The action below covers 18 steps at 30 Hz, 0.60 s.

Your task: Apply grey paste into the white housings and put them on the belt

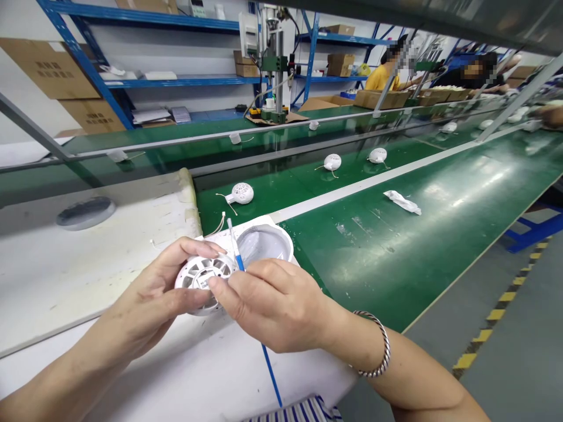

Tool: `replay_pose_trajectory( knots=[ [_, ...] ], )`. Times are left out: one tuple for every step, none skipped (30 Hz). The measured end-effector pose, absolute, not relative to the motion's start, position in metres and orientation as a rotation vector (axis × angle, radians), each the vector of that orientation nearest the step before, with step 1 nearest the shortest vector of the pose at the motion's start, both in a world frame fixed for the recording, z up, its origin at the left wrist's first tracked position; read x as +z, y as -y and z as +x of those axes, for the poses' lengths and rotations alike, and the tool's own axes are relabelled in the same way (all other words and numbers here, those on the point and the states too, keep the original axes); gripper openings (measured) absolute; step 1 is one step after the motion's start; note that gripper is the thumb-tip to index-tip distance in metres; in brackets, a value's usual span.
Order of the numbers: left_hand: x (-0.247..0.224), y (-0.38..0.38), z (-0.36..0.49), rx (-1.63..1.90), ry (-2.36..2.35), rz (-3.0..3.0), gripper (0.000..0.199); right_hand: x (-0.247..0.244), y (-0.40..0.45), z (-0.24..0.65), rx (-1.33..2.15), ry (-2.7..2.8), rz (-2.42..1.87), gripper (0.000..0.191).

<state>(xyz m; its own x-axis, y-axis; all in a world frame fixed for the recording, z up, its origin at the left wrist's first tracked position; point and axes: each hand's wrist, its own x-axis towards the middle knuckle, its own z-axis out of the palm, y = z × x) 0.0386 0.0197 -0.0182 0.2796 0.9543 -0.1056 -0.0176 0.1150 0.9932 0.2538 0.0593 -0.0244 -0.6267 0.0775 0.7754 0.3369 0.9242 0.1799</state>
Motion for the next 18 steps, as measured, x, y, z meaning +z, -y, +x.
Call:
replay_pose_trajectory(
  knots=[
    [-0.017, -0.019, 0.039, 0.954, -1.018, 1.243, 0.027, -0.024, -0.059, 0.254, -0.396, 2.228, -0.284, 0.030],
    [-0.015, -0.019, 0.039, 0.969, -1.013, 1.258, 0.027, -0.024, -0.060, 0.253, -0.401, 2.224, -0.279, 0.030],
    [-0.014, -0.019, 0.040, 0.977, -1.007, 1.269, 0.026, -0.024, -0.060, 0.253, -0.406, 2.222, -0.274, 0.030],
    [-0.012, -0.019, 0.039, 0.971, -0.996, 1.273, 0.027, -0.024, -0.059, 0.254, -0.407, 2.221, -0.272, 0.030],
    [-0.011, -0.020, 0.039, 0.949, -0.980, 1.262, 0.028, -0.023, -0.059, 0.254, -0.406, 2.216, -0.270, 0.030],
    [-0.010, -0.021, 0.038, 0.912, -0.955, 1.238, 0.029, -0.022, -0.059, 0.255, -0.404, 2.205, -0.269, 0.029],
    [-0.010, -0.022, 0.037, 0.871, -0.925, 1.205, 0.030, -0.022, -0.059, 0.255, -0.399, 2.195, -0.271, 0.029],
    [-0.010, -0.022, 0.036, 0.841, -0.893, 1.172, 0.029, -0.021, -0.059, 0.255, -0.396, 2.186, -0.273, 0.028],
    [-0.011, -0.022, 0.036, 0.826, -0.873, 1.145, 0.028, -0.020, -0.058, 0.256, -0.397, 2.180, -0.273, 0.027],
    [-0.012, -0.021, 0.037, 0.831, -0.863, 1.131, 0.026, -0.020, -0.058, 0.256, -0.401, 2.175, -0.275, 0.026],
    [-0.014, -0.021, 0.038, 0.856, -0.862, 1.133, 0.025, -0.019, -0.058, 0.256, -0.408, 2.172, -0.275, 0.026],
    [-0.016, -0.019, 0.040, 0.891, -0.866, 1.145, 0.024, -0.019, -0.058, 0.255, -0.418, 2.170, -0.275, 0.026],
    [-0.018, -0.018, 0.042, 0.924, -0.877, 1.159, 0.024, -0.019, -0.058, 0.255, -0.428, 2.163, -0.275, 0.026],
    [-0.020, -0.018, 0.044, 0.956, -0.892, 1.171, 0.024, -0.019, -0.059, 0.256, -0.434, 2.156, -0.273, 0.027],
    [-0.021, -0.019, 0.044, 0.989, -0.910, 1.182, 0.025, -0.019, -0.060, 0.256, -0.427, 2.156, -0.271, 0.027],
    [-0.022, -0.022, 0.041, 1.022, -0.930, 1.199, 0.026, -0.019, -0.061, 0.258, -0.407, 2.156, -0.274, 0.026],
    [-0.023, -0.026, 0.034, 1.059, -0.973, 1.224, 0.028, -0.019, -0.062, 0.259, -0.367, 2.146, -0.287, 0.025],
    [-0.022, -0.033, 0.022, 1.104, -1.055, 1.258, 0.030, -0.019, -0.064, 0.262, -0.308, 2.122, -0.306, 0.024]
  ],
)
